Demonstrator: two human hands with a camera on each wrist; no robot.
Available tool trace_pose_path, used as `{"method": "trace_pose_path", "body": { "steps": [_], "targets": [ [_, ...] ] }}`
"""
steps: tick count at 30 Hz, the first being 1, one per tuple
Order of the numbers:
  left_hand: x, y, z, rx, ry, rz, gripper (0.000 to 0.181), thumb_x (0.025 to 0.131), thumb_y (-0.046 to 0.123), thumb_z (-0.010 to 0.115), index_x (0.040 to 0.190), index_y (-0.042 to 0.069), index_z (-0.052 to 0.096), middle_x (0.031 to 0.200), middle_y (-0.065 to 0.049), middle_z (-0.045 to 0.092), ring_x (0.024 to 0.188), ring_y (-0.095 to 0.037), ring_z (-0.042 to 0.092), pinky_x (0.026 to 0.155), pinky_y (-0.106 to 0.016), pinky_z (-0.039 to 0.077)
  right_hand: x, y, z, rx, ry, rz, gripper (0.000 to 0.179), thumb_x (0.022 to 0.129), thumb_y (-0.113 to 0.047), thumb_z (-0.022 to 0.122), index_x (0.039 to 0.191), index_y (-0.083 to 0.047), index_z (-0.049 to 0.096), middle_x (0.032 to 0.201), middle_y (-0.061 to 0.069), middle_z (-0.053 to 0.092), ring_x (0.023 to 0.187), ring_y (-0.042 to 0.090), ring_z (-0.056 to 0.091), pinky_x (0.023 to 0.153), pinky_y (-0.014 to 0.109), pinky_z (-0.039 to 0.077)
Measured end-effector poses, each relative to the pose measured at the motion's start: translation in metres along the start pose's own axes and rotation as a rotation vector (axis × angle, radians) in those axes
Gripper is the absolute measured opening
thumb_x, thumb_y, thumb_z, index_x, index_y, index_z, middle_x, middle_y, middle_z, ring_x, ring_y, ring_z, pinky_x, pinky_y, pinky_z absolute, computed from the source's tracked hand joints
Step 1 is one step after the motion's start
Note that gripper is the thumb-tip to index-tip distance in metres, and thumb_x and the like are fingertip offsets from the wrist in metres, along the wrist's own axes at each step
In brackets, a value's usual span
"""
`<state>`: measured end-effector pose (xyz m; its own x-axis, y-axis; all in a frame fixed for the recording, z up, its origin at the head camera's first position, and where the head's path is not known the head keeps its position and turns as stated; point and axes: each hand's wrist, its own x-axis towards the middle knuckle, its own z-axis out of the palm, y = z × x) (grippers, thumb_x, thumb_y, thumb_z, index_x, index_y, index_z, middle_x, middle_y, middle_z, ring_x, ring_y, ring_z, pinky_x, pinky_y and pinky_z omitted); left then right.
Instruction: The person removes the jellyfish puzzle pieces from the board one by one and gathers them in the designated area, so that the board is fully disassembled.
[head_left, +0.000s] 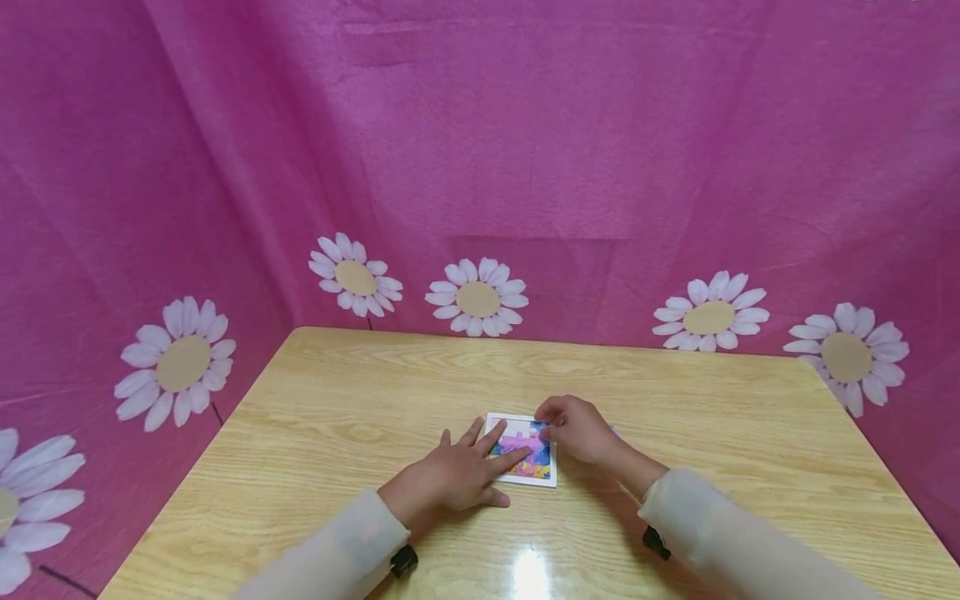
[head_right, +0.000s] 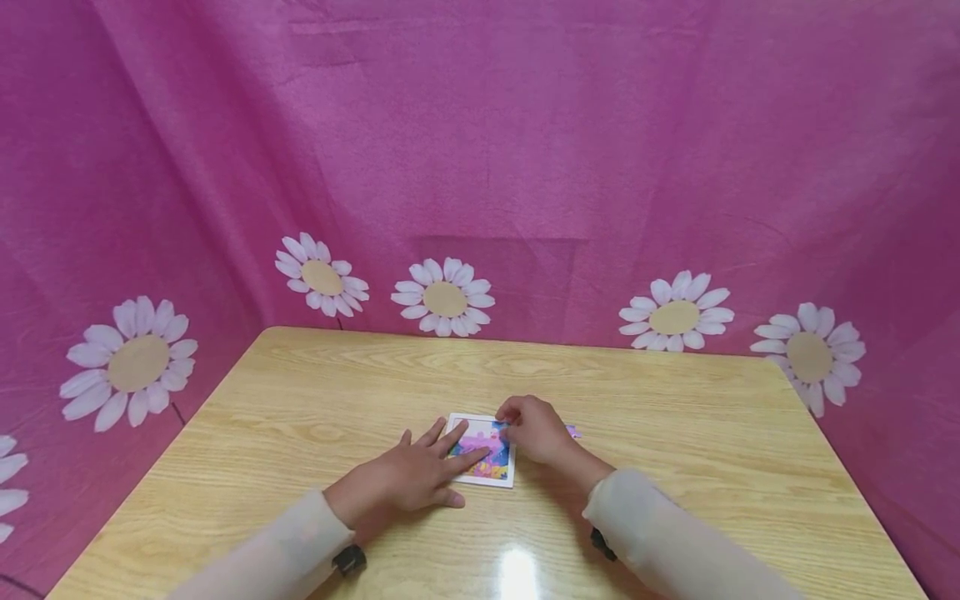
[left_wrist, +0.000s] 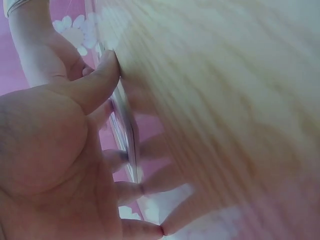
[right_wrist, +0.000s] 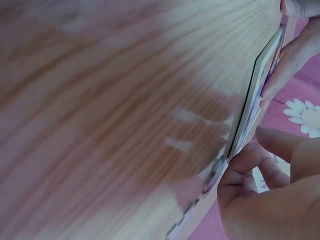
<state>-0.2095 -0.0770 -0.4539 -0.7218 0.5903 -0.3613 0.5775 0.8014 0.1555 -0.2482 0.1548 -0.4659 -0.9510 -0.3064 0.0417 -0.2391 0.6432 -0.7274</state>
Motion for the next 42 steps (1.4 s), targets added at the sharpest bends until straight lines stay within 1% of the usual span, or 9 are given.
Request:
{"method": "trace_pose_path", "body": {
  "steps": [5,10,16,21,24,28,31,35,42],
  "targets": [
    [0.001,0.0,0.002,0.003,0.002,0.006,0.074,0.098,0.065,0.052,0.162,0.051,0.018,0.175,0.0,0.004,0.159,-0.038,0.004,0.114,-0.074,0.023,0.003,-0.003,0.004,-0.055,-0.014,-0.004,0.015,0.084,0.001,0.08,0.097,-0.006,0.075,0.098,0.008,0.071,0.095,0.023,0.062,0.089,0.047,0.051],
    [0.002,0.0,0.003,0.004,0.0,-0.006,0.074,0.097,0.065,0.052,0.161,0.052,0.019,0.175,0.0,0.005,0.159,-0.037,0.004,0.115,-0.074,0.023,0.007,-0.006,0.008,-0.103,-0.032,-0.01,0.017,0.081,0.003,0.081,0.091,-0.009,0.075,0.093,0.004,0.071,0.096,0.022,0.061,0.093,0.049,0.05],
    [0.001,-0.001,0.003,-0.006,0.004,-0.005,0.073,0.097,0.065,0.052,0.161,0.052,0.018,0.175,0.0,0.005,0.159,-0.037,0.004,0.115,-0.074,0.022,0.008,-0.009,0.01,-0.161,-0.054,0.004,0.016,0.081,0.003,0.081,0.085,-0.011,0.074,0.089,0.0,0.069,0.091,0.018,0.057,0.091,0.045,0.049],
    [0.002,-0.001,0.004,0.003,0.005,-0.006,0.073,0.097,0.065,0.052,0.161,0.052,0.019,0.175,0.0,0.005,0.159,-0.037,0.004,0.115,-0.074,0.023,0.011,-0.008,0.011,-0.167,-0.072,0.002,0.017,0.081,0.003,0.08,0.08,-0.011,0.072,0.084,-0.001,0.067,0.088,0.017,0.055,0.089,0.043,0.047],
    [0.002,-0.001,0.004,0.005,0.006,-0.004,0.073,0.098,0.065,0.052,0.162,0.052,0.019,0.175,-0.001,0.004,0.159,-0.038,0.004,0.114,-0.074,0.023,0.011,-0.008,0.011,-0.173,-0.065,-0.007,0.017,0.081,0.003,0.081,0.079,-0.011,0.071,0.084,0.0,0.064,0.086,0.017,0.053,0.085,0.04,0.046],
    [0.002,-0.001,0.003,0.01,0.01,-0.001,0.073,0.098,0.065,0.051,0.162,0.051,0.019,0.175,-0.001,0.005,0.159,-0.038,0.005,0.114,-0.074,0.024,0.01,-0.009,0.011,-0.201,-0.049,-0.018,0.018,0.08,0.002,0.082,0.078,-0.012,0.071,0.088,0.004,0.059,0.09,0.019,0.052,0.085,0.039,0.046],
    [0.002,-0.001,0.002,0.013,0.014,0.001,0.072,0.098,0.064,0.052,0.162,0.05,0.02,0.175,-0.002,0.006,0.159,-0.038,0.005,0.114,-0.074,0.024,0.01,-0.009,0.011,-0.217,-0.046,-0.028,0.019,0.08,0.001,0.082,0.078,-0.013,0.071,0.089,0.003,0.061,0.094,0.02,0.054,0.088,0.042,0.047],
    [0.001,0.0,0.001,0.014,0.012,0.001,0.072,0.098,0.064,0.051,0.162,0.05,0.02,0.175,-0.002,0.006,0.159,-0.039,0.005,0.114,-0.074,0.025,0.01,-0.01,0.011,-0.214,-0.049,-0.037,0.021,0.08,0.002,0.083,0.08,-0.014,0.069,0.09,0.001,0.067,0.093,0.021,0.057,0.087,0.044,0.048],
    [0.001,0.0,0.0,0.002,0.0,-0.007,0.073,0.098,0.063,0.052,0.162,0.051,0.02,0.175,-0.001,0.005,0.159,-0.037,0.004,0.114,-0.074,0.023,0.009,-0.009,0.01,-0.16,-0.004,-0.041,0.031,0.08,0.003,0.083,0.095,-0.012,0.061,0.094,0.006,0.067,0.091,0.023,0.061,0.082,0.043,0.05]
  ]
}}
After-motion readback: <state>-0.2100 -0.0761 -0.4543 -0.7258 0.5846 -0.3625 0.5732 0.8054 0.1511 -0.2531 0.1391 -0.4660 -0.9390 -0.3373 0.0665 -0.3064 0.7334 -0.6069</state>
